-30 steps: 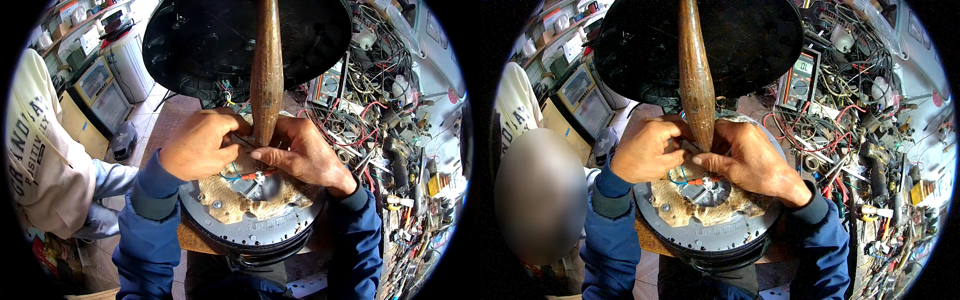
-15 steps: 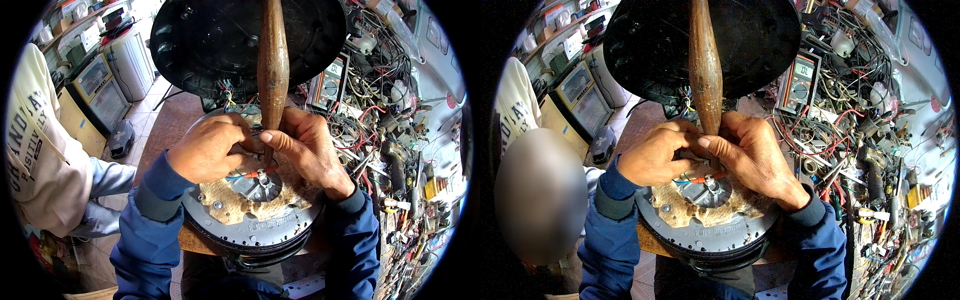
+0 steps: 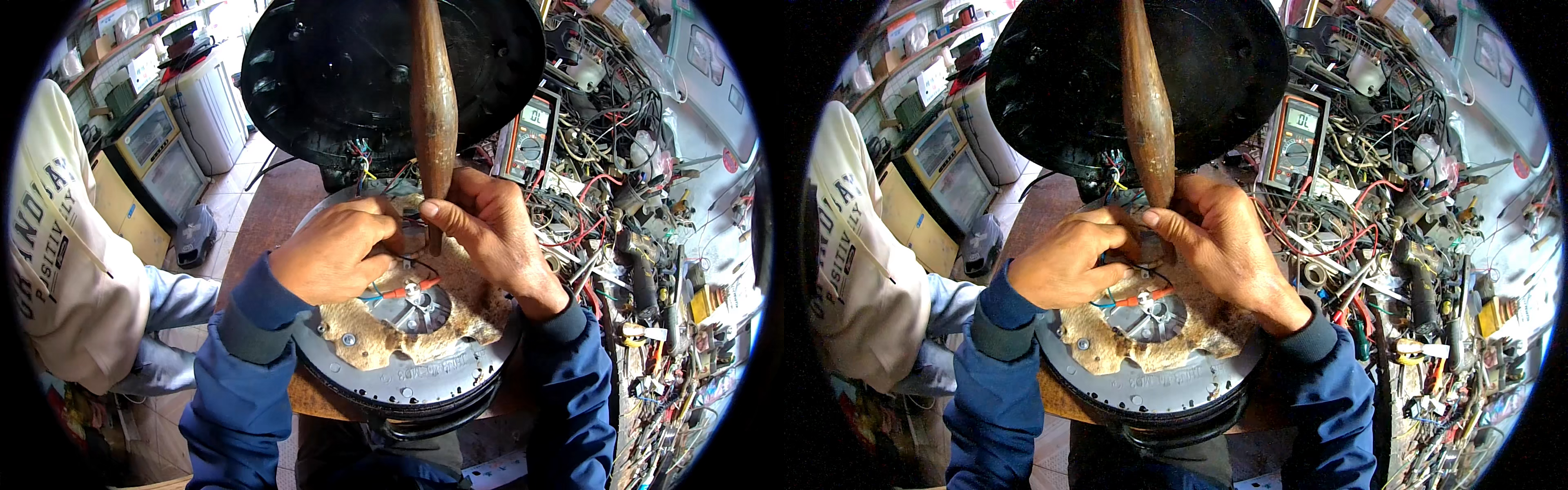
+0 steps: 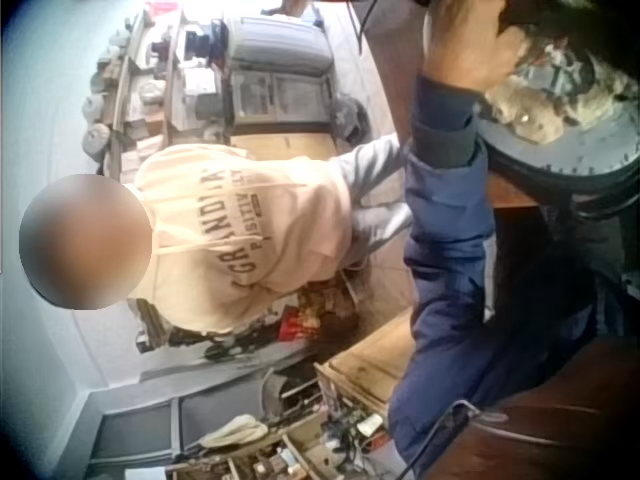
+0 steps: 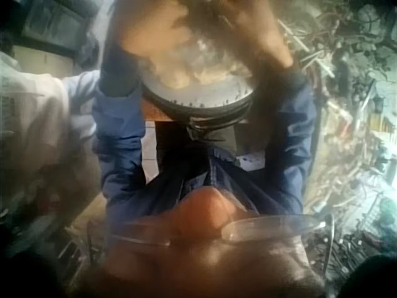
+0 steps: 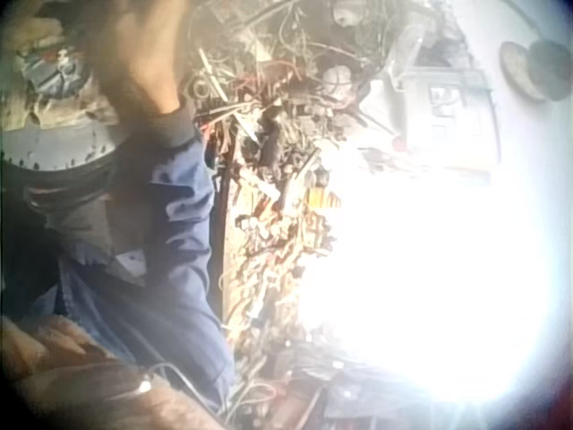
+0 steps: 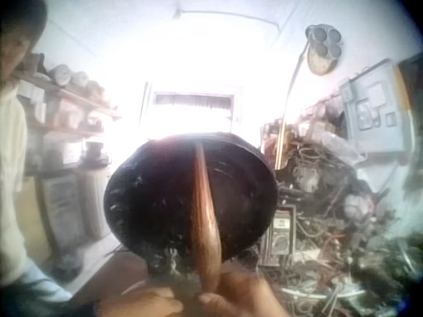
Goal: The person repairs an electronic device by soldering wires to a central component on a circular base. They use a soldering iron to heat connections and pliers to manipulate the wires, working in a cluttered workshop environment.
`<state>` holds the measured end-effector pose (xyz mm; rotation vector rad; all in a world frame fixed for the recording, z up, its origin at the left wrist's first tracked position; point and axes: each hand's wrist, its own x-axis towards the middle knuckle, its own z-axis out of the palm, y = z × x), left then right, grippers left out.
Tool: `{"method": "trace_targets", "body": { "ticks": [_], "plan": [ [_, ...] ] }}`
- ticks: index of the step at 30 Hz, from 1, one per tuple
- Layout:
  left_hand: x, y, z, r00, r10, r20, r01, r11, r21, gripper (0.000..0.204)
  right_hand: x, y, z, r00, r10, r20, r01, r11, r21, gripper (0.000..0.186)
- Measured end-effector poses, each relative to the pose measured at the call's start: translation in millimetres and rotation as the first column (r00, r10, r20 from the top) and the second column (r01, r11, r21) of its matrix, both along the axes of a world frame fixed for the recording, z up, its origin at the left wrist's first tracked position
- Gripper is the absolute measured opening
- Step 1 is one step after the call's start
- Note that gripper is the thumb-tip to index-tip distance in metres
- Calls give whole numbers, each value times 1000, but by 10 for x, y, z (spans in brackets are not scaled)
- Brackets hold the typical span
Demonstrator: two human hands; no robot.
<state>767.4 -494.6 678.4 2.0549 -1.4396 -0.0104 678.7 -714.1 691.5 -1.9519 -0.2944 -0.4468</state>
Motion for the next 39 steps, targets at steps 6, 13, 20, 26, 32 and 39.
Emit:
{"method": "trace_targets", "body": {
  "ticks": [6,13,20,26,32,39],
  "plan": [
    [-23,-41,20,998,-36,-55,37,999,10,18,-3,4,-15,1000,-22,-16,22,1000,-21,25],
    [-19,-24,-7,998,-14,-64,16,999,29,19,53,65,-53,994,69,-87,-64,996,62,23],
    [-16,-16,-33,998,-13,-63,17,998,59,20,20,66,-93,985,67,-158,-65,998,22,23],
    [-35,-37,-12,997,4,-73,1,998,61,23,-1,5,-51,960,133,-246,-136,991,8,25],
    [-65,-19,26,997,29,-69,-23,996,84,20,-146,-188,107,956,157,-246,-190,975,-117,20],
    [-16,-42,-66,1000,-4,-11,5,1000,24,17,-375,-131,220,948,128,-293,-249,870,-426,23]
  ]
}}
